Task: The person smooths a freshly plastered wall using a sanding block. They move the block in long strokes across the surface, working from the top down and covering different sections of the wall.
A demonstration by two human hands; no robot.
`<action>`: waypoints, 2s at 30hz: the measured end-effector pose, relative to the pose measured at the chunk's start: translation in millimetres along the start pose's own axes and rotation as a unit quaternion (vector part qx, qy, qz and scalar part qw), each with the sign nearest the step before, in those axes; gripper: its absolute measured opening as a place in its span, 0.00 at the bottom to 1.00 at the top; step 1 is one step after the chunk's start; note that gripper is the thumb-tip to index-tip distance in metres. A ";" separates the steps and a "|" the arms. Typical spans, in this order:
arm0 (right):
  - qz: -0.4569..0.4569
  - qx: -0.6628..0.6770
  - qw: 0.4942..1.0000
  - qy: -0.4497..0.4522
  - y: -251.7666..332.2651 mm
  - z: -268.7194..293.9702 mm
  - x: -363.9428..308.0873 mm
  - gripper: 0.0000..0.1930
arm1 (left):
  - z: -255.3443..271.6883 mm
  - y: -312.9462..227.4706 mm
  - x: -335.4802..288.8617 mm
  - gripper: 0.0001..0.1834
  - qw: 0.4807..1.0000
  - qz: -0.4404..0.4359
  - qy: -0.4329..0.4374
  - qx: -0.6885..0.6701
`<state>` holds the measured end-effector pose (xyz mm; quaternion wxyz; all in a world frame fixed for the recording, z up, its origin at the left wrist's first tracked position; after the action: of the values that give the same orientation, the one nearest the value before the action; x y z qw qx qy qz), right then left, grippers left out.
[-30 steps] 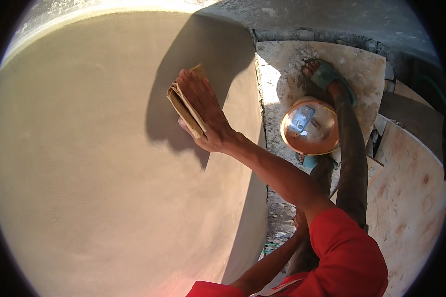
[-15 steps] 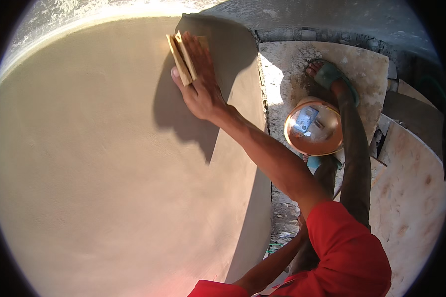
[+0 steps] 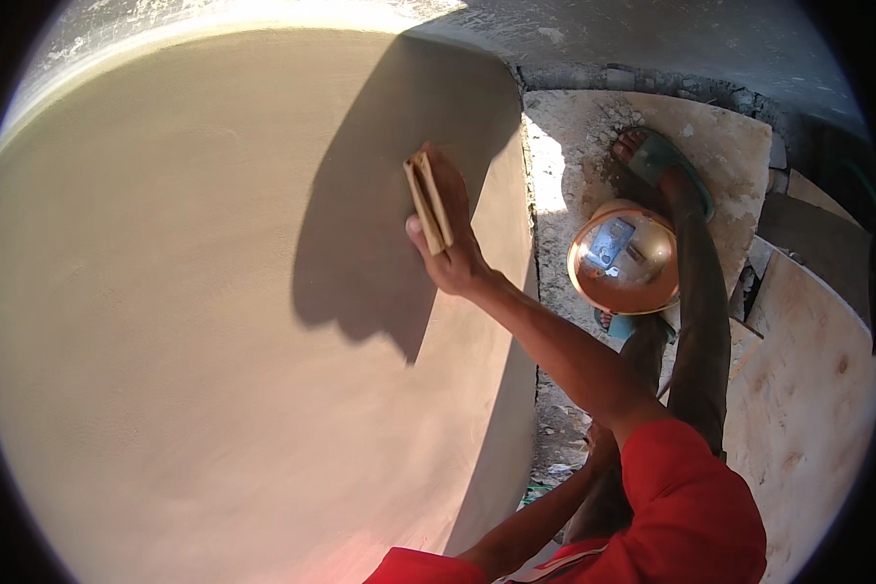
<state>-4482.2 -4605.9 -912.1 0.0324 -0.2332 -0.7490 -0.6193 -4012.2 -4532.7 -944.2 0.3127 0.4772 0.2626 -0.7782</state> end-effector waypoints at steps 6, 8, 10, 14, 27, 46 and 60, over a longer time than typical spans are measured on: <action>0.042 -0.047 0.994 0.091 74.3 -29.8 40.9 0.35 | 5.3 3.9 2.0 0.35 1.000 -0.005 -0.007 -0.008; -0.007 -0.009 0.982 0.189 71.3 -34.0 -20.2 0.37 | 6.9 1.2 2.6 0.35 1.000 -0.005 -0.010 -0.010; -0.064 0.027 0.983 0.170 38.7 -23.0 -5.8 0.38 | 9.5 -0.2 4.6 0.35 1.000 -0.012 -0.009 -0.007; 0.016 -0.015 0.994 0.110 64.0 -17.8 101.5 0.40 | 13.9 -1.0 11.7 0.35 1.000 -0.030 -0.002 0.008; 0.087 -0.041 0.983 0.156 154.3 -54.0 47.4 0.38 | 17.2 -8.2 15.7 0.35 0.999 -0.041 -0.017 0.010; -0.007 -0.008 0.999 -0.051 173.4 -34.8 135.5 0.27 | 148.9 62.7 -114.8 0.33 0.994 0.054 -0.060 -0.069; 0.055 -0.057 0.996 0.048 395.9 -123.7 -7.0 0.35 | 125.7 290.5 -192.6 0.26 0.975 0.063 -0.087 -0.195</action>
<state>-4351.5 -4675.5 -524.6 0.0889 -0.2453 -0.6964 -0.6686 -3803.5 -4769.8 -750.5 0.4699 0.3535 0.3505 -0.7290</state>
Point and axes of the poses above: each hand's wrist, its own x-axis towards the middle knuckle, its own z-axis out of the back of the hand, y = z × x, the point moved 7 cm from there along x, towards the middle knuckle, and after that the axes turned 12 degrees about z, right-handed, at the moved point
